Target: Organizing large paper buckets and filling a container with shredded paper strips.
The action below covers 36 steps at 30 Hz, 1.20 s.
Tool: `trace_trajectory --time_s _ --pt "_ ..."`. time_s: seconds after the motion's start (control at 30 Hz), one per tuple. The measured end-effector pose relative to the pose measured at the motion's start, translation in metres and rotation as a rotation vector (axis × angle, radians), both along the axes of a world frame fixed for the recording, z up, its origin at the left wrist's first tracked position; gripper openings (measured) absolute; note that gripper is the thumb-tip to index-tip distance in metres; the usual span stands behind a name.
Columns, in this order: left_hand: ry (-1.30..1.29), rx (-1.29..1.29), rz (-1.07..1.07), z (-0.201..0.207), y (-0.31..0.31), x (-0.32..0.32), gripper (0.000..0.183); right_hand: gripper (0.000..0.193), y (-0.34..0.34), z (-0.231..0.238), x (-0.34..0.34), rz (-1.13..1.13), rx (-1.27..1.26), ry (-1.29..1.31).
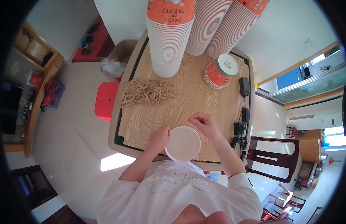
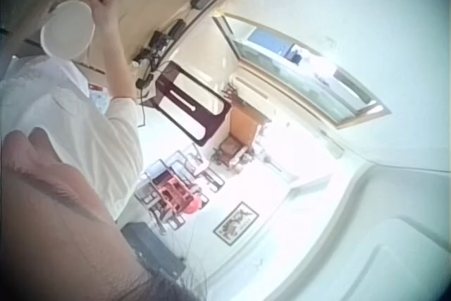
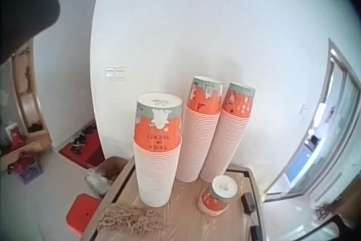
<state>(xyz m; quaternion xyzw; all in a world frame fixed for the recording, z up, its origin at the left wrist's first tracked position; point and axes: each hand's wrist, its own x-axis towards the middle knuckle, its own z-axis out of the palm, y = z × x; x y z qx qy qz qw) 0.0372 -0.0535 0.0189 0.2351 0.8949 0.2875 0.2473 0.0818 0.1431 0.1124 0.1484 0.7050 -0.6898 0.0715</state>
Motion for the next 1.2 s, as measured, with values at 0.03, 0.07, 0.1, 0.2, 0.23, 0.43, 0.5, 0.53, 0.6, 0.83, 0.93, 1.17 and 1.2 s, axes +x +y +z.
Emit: trace_trajectory --time_s 0.03,0.07,0.1,0.2,0.23,0.43,0.5,0.53,0.6,0.83,0.93,1.17,1.2 --pt "0.091 0.095 0.0 -0.003 0.012 -0.01 0.012 0.014 -0.001 0.006 0.0 -0.039 0.002 0.004" --pt "0.152 0.136 -0.005 -0.006 0.021 -0.02 0.009 0.014 -0.002 0.009 0.001 -0.033 0.003 0.005" --pt "0.214 0.178 -0.01 -0.008 0.029 -0.03 0.007 0.015 -0.004 0.011 0.002 -0.016 -0.045 -0.024" --pt "0.171 0.227 -0.066 -0.007 0.051 -0.054 0.008 0.017 -0.009 0.002 0.004 -0.068 -0.203 -0.035" --pt "0.171 0.229 -0.067 -0.009 0.054 -0.058 0.008 0.017 -0.011 -0.008 0.003 -0.125 -0.322 -0.018" --pt "-0.026 0.413 0.191 -0.032 0.032 -0.064 0.014 0.017 -0.019 -0.067 0.012 -0.163 -0.411 -0.275" --pt "-0.047 0.526 0.211 -0.046 0.017 -0.061 0.017 0.018 -0.022 -0.074 0.014 -0.164 -0.359 -0.326" --pt "-0.049 0.523 0.214 -0.04 0.014 -0.058 0.017 0.018 -0.023 -0.076 0.014 -0.177 -0.298 -0.375" --pt "-0.251 0.487 0.254 -0.019 0.011 -0.051 0.017 0.019 -0.027 -0.076 0.016 -0.193 -0.274 -0.299" --pt "-0.512 0.629 0.158 0.004 0.036 -0.032 0.017 0.019 -0.048 -0.094 0.016 -0.051 -0.003 0.006" --pt "-0.79 0.76 0.284 0.01 0.043 -0.034 0.016 0.018 -0.04 -0.09 0.014 -0.006 -0.019 0.051" --pt "-0.666 0.926 0.272 0.006 0.062 -0.029 0.016 0.025 0.011 -0.05 0.002 -0.214 0.374 0.267" --pt "-0.639 0.852 0.219 0.006 0.064 -0.026 0.016 0.025 0.011 -0.047 0.0 -0.217 0.375 0.271"
